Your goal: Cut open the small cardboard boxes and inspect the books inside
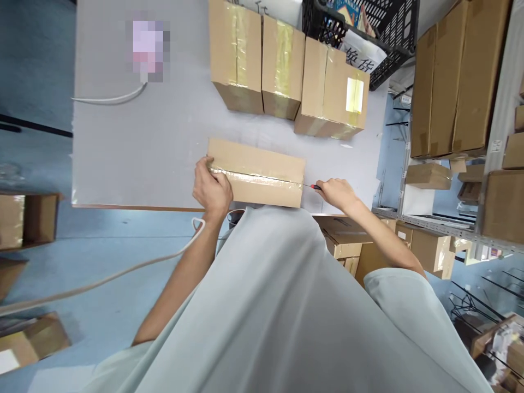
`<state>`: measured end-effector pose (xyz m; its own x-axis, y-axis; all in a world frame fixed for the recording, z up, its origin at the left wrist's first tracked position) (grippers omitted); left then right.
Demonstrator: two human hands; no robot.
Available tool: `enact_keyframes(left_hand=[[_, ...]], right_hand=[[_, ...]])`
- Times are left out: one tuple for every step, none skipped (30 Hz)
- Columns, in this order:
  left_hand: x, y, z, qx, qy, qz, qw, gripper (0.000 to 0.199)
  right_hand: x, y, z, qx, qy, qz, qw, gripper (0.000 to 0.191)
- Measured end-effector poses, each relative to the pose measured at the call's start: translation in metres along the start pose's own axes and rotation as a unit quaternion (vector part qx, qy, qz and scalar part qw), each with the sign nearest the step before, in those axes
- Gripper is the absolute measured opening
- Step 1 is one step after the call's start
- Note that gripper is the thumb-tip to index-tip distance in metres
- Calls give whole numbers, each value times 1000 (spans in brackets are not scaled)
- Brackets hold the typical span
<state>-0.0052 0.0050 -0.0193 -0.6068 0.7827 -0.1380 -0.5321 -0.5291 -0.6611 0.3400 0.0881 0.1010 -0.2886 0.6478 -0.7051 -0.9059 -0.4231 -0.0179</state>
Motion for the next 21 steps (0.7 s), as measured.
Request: enact_keyframes(left_hand=[[0,0,0,-3,0,1,1000,54],[0,-1,0,-4,-1,2,1000,53],[0,-1,0,-4,0,3,1000,53],[0,-1,0,-3,1,4,1000,53],[1,-1,0,-2,4,3,1000,54],[1,-1,0,-2,4,1,1000,54],[2,0,1,-2,3,-2,1000,55],[4,1,2,-4,1,-4,1000,56],[6,4,4,-6,-2,-3,1000,56],[9,7,7,-9,-4,3,1000,58],[13,11,10,-12,-5,11,1000,60],[17,16,14,-16,-2,21,1000,62],[22,21,17,-22,4,30,999,63],[27,27,21,-27,8,40,999,63],[32,32,24,-33,12,47,998,61],[36,37,26,-38,13,52,998,57],[40,41,27,-42,12,54,998,53],[42,44,27,-45,7,56,997,50],[43,47,26,-47,1,57,997,46],[43,48,24,-51,-3,57,997,42],[42,49,20,-56,-5,54,997,38]], right_hand=[[4,-12,-9,61,-11,19,998,34],[9,-23,-20,149,-26,32,988,33],[15,-33,-34,261,-51,26,964,37],[23,-41,-49,382,-80,0,921,44],[32,-46,-67,492,-113,-40,862,50],[40,-46,-86,579,-135,-85,800,52],[49,-41,-106,645,-140,-124,741,51],[57,-33,-124,695,-137,-164,687,48],[65,-23,-139,733,-123,-198,639,44],[71,-11,-152,760,-104,-222,602,39],[77,1,-160,778,-85,-236,576,36],[82,12,-166,792,-65,-238,559,33],[86,22,-168,802,-46,-227,550,31],[90,30,-168,812,-29,-208,545,29],[92,37,-165,820,-14,-186,542,27],[94,43,-162,828,0,-166,535,27],[95,47,-158,836,8,-150,528,26],[95,49,-153,841,8,-139,522,27],[93,49,-148,844,-3,-134,520,28],[90,48,-143,844,-24,-129,520,29],[85,44,-138,840,-51,-124,526,32]])
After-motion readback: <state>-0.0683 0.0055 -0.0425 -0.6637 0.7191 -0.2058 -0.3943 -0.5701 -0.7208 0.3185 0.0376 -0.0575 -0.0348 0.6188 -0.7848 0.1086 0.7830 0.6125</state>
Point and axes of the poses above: each hand's wrist, its own x-axis towards the middle knuckle, its own z-axis out of the back of the hand, y = z × x, the point moved 3 cm from there along x, towards the middle knuckle, and after that the axes turned 3 degrees about -z, right-handed, at the moved point
